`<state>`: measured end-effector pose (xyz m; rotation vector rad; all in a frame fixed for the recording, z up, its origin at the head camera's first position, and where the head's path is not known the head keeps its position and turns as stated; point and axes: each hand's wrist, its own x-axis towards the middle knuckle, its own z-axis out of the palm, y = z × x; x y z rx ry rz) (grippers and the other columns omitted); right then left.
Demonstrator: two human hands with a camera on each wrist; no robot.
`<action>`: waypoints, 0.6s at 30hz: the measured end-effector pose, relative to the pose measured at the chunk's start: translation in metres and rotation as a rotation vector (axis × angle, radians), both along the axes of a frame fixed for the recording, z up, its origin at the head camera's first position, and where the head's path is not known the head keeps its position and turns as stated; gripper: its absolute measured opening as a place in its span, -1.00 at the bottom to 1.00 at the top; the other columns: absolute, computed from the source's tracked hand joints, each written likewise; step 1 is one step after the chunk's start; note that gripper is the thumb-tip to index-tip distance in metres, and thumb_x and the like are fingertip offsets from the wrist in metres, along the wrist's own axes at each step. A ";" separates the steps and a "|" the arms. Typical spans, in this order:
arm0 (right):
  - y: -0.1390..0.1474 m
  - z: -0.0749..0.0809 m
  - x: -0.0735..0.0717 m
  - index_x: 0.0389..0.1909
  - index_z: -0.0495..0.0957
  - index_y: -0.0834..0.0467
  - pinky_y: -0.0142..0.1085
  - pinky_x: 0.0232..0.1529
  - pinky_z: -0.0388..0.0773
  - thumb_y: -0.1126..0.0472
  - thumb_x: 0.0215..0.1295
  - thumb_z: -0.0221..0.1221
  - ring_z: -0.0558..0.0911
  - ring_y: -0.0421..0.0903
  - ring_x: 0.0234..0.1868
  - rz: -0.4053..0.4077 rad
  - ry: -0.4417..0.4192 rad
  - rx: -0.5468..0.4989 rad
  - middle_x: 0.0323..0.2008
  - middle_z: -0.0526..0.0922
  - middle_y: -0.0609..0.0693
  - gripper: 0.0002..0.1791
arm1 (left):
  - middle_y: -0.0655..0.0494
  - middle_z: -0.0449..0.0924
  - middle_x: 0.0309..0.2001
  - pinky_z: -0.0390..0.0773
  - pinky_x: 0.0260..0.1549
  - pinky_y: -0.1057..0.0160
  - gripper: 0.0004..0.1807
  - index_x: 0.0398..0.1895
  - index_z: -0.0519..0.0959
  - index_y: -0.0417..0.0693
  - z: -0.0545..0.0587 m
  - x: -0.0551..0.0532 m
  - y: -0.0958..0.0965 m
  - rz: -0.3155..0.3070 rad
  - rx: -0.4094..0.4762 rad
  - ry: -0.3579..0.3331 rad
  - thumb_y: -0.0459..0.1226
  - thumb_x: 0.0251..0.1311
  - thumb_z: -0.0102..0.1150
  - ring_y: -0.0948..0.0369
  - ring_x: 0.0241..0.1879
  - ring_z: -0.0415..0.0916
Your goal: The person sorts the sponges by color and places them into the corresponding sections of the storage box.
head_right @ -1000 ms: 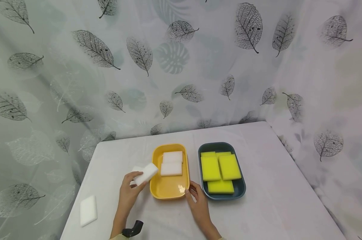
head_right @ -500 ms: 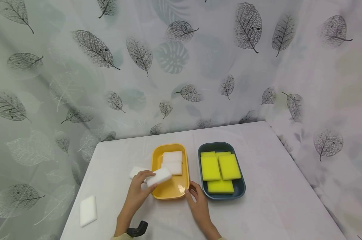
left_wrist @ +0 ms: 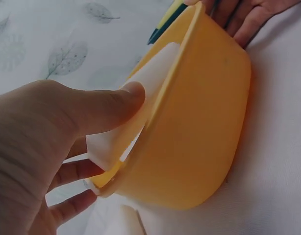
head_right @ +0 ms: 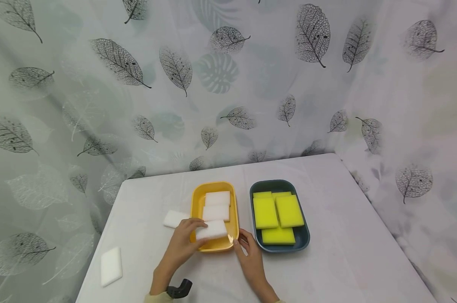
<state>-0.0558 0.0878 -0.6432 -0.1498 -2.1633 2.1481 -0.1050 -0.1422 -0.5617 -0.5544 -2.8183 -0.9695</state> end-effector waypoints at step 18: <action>0.000 0.000 -0.001 0.37 0.45 0.05 -0.55 0.28 0.52 -0.03 0.50 0.25 0.54 -0.01 0.38 0.001 -0.012 0.002 0.36 0.54 0.06 -0.48 | 0.10 0.70 -0.05 0.46 0.30 -0.22 -0.56 -0.12 0.69 0.05 0.003 0.001 0.022 -0.040 -0.362 0.193 -0.26 -0.11 0.68 0.04 0.05 0.62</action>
